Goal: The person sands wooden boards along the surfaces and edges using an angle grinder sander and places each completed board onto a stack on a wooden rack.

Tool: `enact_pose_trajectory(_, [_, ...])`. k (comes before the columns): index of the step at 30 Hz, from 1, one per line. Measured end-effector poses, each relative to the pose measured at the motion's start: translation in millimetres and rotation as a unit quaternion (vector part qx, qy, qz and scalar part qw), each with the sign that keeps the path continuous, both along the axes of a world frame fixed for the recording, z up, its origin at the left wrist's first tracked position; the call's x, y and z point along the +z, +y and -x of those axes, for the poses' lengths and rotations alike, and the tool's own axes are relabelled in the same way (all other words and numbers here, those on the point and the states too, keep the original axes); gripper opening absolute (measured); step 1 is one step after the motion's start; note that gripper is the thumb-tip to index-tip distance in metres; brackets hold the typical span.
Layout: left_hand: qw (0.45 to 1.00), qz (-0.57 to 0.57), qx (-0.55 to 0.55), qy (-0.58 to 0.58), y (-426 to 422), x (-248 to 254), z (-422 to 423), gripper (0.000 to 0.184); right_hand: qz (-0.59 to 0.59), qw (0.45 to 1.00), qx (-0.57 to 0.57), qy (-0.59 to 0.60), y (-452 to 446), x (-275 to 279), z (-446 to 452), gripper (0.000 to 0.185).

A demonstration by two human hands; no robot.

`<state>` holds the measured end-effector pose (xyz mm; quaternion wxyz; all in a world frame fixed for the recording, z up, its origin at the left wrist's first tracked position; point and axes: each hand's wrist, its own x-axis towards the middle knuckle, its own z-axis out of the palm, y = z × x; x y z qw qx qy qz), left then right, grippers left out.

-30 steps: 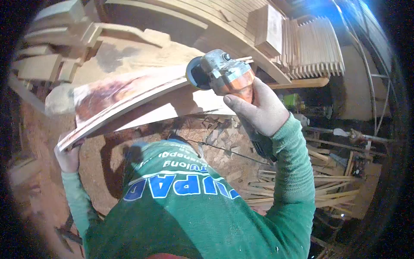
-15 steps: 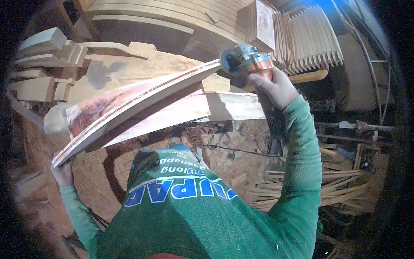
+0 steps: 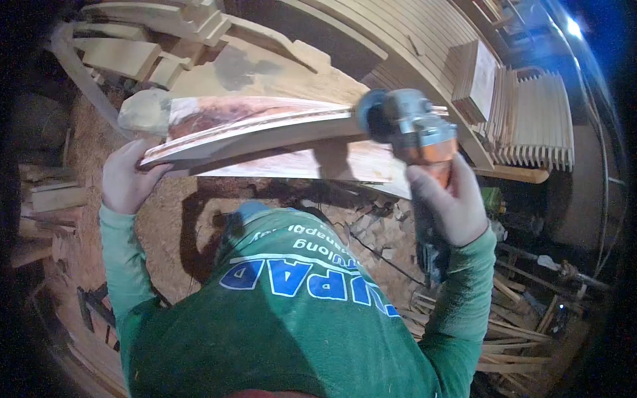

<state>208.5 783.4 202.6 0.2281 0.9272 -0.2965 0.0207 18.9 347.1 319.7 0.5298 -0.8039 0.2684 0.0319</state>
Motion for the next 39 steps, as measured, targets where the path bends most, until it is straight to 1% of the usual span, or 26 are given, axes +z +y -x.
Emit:
enact_pose_trajectory(1, [1.000,-0.022,-0.005,-0.008,1.5,2.2,-1.5,0.039,-0.016,0.999,0.037,-0.020,23.2,1.1,-9.0,0.044])
enact_pose_trajectory(2, [0.999,-0.033,-0.013,-0.001,2.0,1.6,-3.7,0.043,0.011,0.998,0.056,0.025,39.5,2.0,-13.6,0.055])
enact_pose_trajectory(3, [0.999,-0.047,-0.018,-0.007,2.2,0.7,-4.8,0.044,-0.072,0.995,0.071,0.006,67.8,6.8,-26.5,0.059])
enact_pose_trajectory(5, [0.997,-0.073,-0.031,-0.020,3.0,-1.0,-6.6,0.047,-0.059,0.987,0.137,-0.054,99.3,-4.7,-37.4,0.053])
enact_pose_trajectory(6, [0.995,-0.087,-0.039,-0.002,5.8,-1.1,-7.4,0.050,-0.045,0.981,0.178,-0.064,113.0,-5.6,-45.4,0.052])
enact_pose_trajectory(7, [0.996,-0.082,-0.043,-0.003,9.6,-3.0,-8.0,0.047,-0.030,0.973,0.216,-0.073,122.9,-5.7,-53.3,0.052])
enact_pose_trajectory(10, [0.996,-0.060,-0.063,-0.015,10.4,-8.0,-10.8,0.040,0.139,0.940,0.301,-0.080,148.5,-6.2,-67.2,0.060])
enact_pose_trajectory(12, [0.996,-0.037,-0.075,-0.028,8.4,-9.1,-11.1,0.040,0.203,0.927,0.315,-0.019,162.3,6.9,-72.6,0.062])
enact_pose_trajectory(15, [0.996,-0.025,-0.082,-0.019,5.3,-3.0,-9.3,0.039,0.203,0.936,0.287,0.019,152.2,6.7,-67.5,0.059])
enact_pose_trajectory(16, [0.996,-0.035,-0.086,-0.015,5.3,-2.5,-9.8,0.039,0.202,0.940,0.270,0.047,144.4,12.5,-66.2,0.054])
enact_pose_trajectory(18, [0.995,-0.058,-0.083,-0.007,6.3,-2.4,-9.8,0.039,0.237,0.937,0.258,0.013,117.7,15.5,-56.2,0.054])
enact_pose_trajectory(19, [0.995,-0.050,-0.084,-0.008,6.3,-2.9,-9.5,0.039,0.159,0.967,0.187,0.063,110.7,27.2,-54.4,0.060])
enact_pose_trajectory(20, [0.995,-0.043,-0.085,-0.009,5.7,-3.0,-9.2,0.039,0.166,0.967,0.173,0.081,90.4,28.7,-47.5,0.061])
enact_pose_trajectory(21, [0.996,-0.036,-0.083,-0.011,5.0,-2.8,-9.0,0.039,0.133,0.978,0.144,0.072,67.4,22.3,-39.2,0.060])
enact_pose_trajectory(22, [0.996,-0.038,-0.081,-0.012,4.7,-2.5,-9.0,0.040,0.134,0.983,0.124,0.024,41.0,10.6,-29.2,0.054])
enact_pose_trajectory(23, [0.996,-0.041,-0.080,-0.014,4.3,-2.0,-8.7,0.040,0.116,0.989,0.084,0.018,12.7,1.6,-18.8,0.048])
enact_pose_trajectory(24, [0.996,-0.043,-0.079,-0.016,2.8,-0.7,-7.8,0.040,0.120,0.990,0.041,0.056,-5.1,8.1,-14.4,0.049])
enact_pose_trajectory(27, [0.995,-0.080,-0.048,-0.022,-3.2,2.9,-1.3,0.041,0.173,0.981,-0.068,0.051,-84.4,-6.7,15.4,0.045])
enact_pose_trajectory(29, [0.993,-0.100,-0.045,-0.032,-15.7,14.0,1.3,0.042,0.086,0.984,-0.150,-0.035,-117.4,-23.1,40.2,0.041])
enact_pose_trajectory(30, [0.993,-0.111,-0.039,-0.033,-23.0,18.2,4.8,0.044,0.048,0.984,-0.163,-0.050,-127.5,-25.7,50.3,0.039])
enact_pose_trajectory(32, [0.995,-0.091,-0.046,-0.025,-48.4,25.9,10.2,0.047,-0.037,0.979,-0.188,-0.076,-138.4,-33.9,73.4,0.037])
enact_pose_trajectory(35, [0.994,-0.060,-0.088,-0.023,-105.6,32.5,13.3,0.053,-0.054,0.959,-0.249,-0.127,-125.3,-37.8,80.1,0.034])
enact_pose_trajectory(37, [0.993,-0.063,-0.098,0.024,-145.7,34.2,13.3,0.057,-0.070,0.956,-0.241,-0.154,-130.3,-46.3,84.8,0.039])
enact_pose_trajectory(39, [0.992,-0.087,-0.085,0.037,-186.5,42.8,19.7,0.062,-0.080,0.953,-0.233,-0.178,-135.4,-52.6,89.7,0.041])
